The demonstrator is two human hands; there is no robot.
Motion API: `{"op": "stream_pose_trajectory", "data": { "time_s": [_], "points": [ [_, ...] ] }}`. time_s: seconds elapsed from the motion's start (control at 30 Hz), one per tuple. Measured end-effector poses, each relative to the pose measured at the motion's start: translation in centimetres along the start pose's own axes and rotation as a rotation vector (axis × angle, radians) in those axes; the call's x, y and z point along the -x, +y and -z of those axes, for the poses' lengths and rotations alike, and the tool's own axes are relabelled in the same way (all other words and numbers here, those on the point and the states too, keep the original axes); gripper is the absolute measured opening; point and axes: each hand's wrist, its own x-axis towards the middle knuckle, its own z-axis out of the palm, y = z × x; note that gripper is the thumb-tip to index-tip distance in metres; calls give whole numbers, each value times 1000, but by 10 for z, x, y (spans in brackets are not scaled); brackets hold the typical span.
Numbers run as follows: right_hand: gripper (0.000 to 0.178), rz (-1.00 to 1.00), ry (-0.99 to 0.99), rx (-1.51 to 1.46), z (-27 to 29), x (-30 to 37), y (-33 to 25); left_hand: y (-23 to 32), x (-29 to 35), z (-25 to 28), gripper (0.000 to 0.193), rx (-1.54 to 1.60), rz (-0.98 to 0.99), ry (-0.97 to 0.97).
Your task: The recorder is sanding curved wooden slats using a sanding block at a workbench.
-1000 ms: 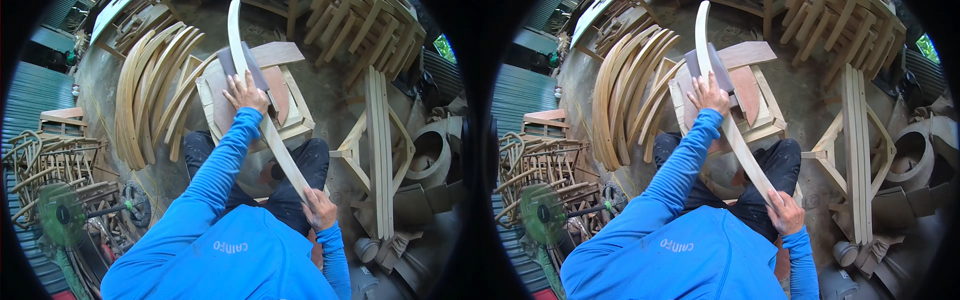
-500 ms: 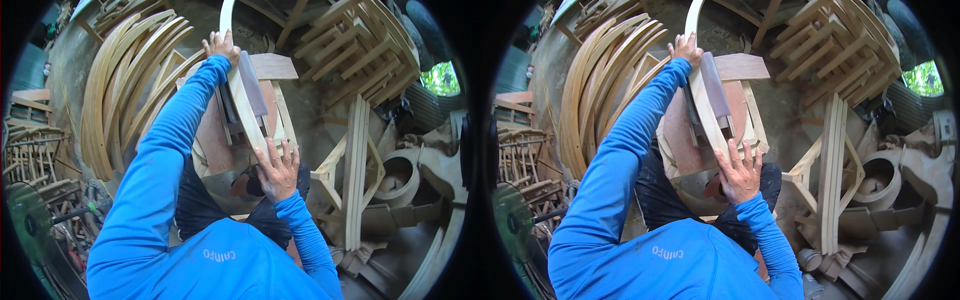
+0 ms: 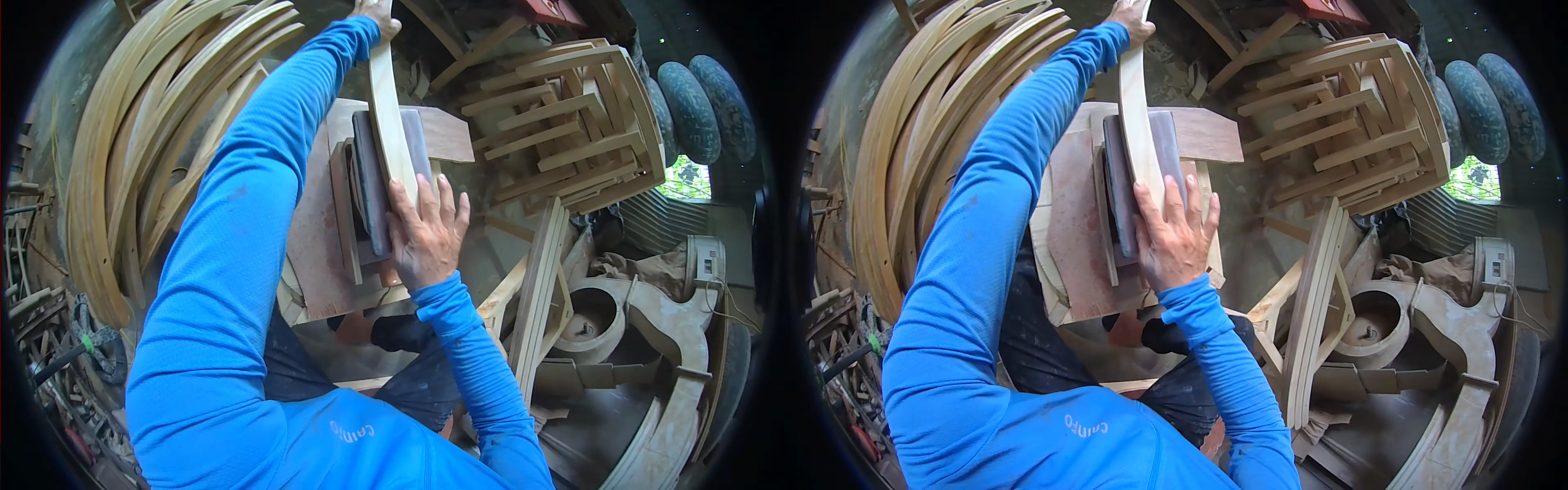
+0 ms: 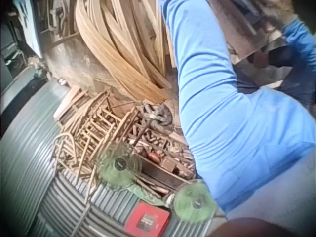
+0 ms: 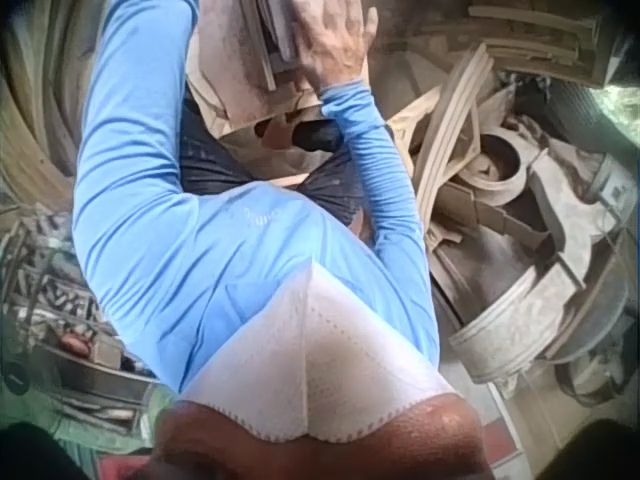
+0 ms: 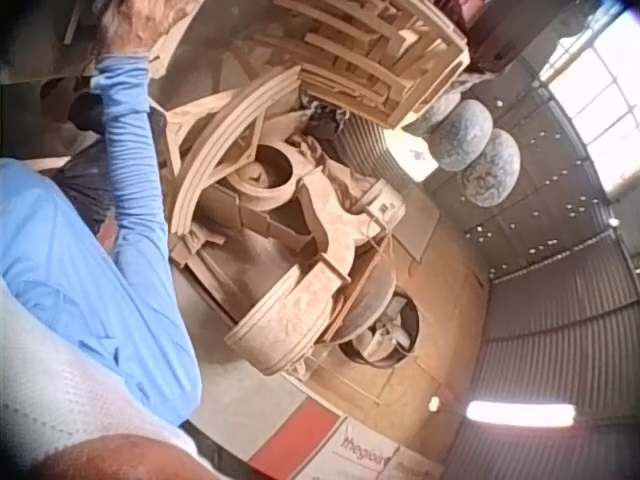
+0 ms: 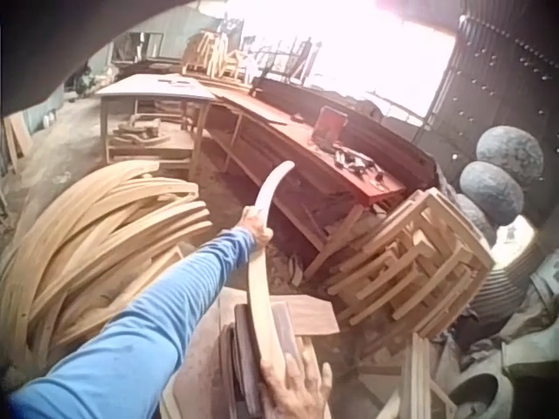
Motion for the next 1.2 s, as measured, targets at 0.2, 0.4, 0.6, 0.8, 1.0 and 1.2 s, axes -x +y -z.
{"op": "stream_pose_trajectory", "data": {
  "time_s": [0.2,0.4,0.6,0.8,1.0,1.2],
  "points": [
    [58,29,64,29,-25,-43,9,-23,-53,6,43,-37,83,-127],
    [54,70,45,12,-14,-28,20,-24,-19,13,47,-149,20,134],
    [54,94,-7,-26,26,49,37,37,62,51,76,-392,292,-215],
    [76,66,-72,-232,83,181,45,131,213,71,67,-425,251,-196],
    [82,-386,-233,-158,120,299,12,217,357,81,74,-304,251,-225],
    [77,-339,-149,-251,153,424,6,266,485,127,96,-131,162,-295]
  ]
}}
